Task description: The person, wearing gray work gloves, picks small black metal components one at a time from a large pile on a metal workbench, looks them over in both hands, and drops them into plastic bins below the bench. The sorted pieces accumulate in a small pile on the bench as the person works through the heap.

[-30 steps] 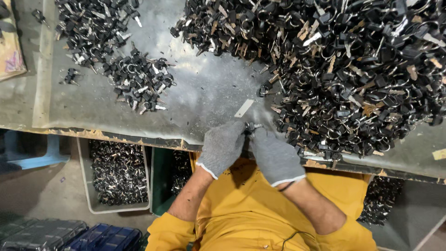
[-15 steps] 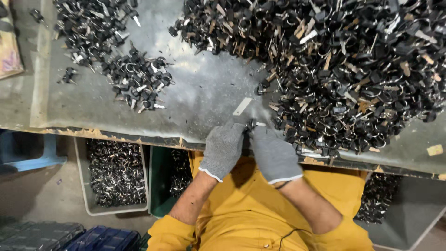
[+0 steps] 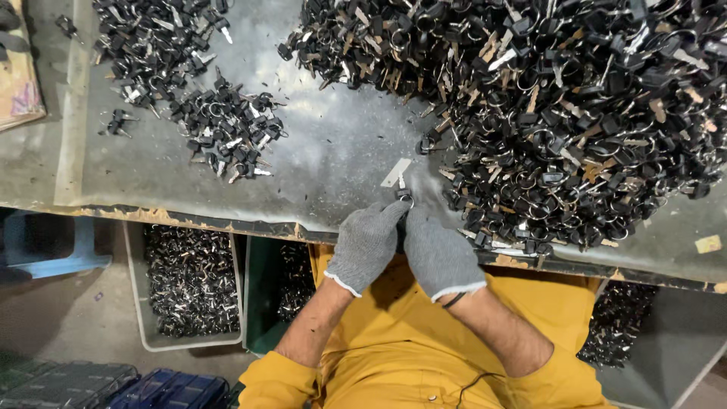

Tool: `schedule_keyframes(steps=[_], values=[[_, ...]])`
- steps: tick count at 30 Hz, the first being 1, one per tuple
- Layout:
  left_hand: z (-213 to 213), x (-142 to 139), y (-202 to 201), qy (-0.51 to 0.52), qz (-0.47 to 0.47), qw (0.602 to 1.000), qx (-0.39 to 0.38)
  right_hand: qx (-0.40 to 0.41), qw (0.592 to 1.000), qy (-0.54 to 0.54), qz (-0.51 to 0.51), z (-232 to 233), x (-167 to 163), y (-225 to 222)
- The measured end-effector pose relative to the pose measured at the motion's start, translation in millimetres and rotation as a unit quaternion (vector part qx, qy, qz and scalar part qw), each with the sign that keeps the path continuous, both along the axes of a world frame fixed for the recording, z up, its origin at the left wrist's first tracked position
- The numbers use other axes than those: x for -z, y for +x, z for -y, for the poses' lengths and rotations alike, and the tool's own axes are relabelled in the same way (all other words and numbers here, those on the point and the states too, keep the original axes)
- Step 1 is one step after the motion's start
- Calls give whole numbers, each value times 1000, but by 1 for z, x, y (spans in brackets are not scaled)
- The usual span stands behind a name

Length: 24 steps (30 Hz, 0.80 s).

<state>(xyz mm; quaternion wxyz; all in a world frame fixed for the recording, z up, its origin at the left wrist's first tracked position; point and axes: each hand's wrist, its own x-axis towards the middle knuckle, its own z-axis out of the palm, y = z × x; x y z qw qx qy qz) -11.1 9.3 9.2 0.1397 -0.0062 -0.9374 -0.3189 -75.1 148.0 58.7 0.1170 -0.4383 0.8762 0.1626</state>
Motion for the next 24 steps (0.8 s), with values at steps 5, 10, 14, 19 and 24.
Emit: schedule_keyframes(steps=[5, 10, 14, 19, 24], values=[[-3, -4, 3, 18, -34, 998, -58, 257, 888, -222, 310, -9, 2, -16], [-8, -5, 10, -82, -22, 994, -71, 267, 891, -251, 268, -21, 14, 7], [-5, 1, 10, -9, -24, 998, -59, 208, 954, -129, 172, -23, 26, 22], [-5, 4, 10, -30, 31, 998, -54, 211, 946, -192, 154, -20, 25, 13], [-5, 6, 12, 5, -18, 999, -28, 253, 918, -149, 268, -21, 19, -2]])
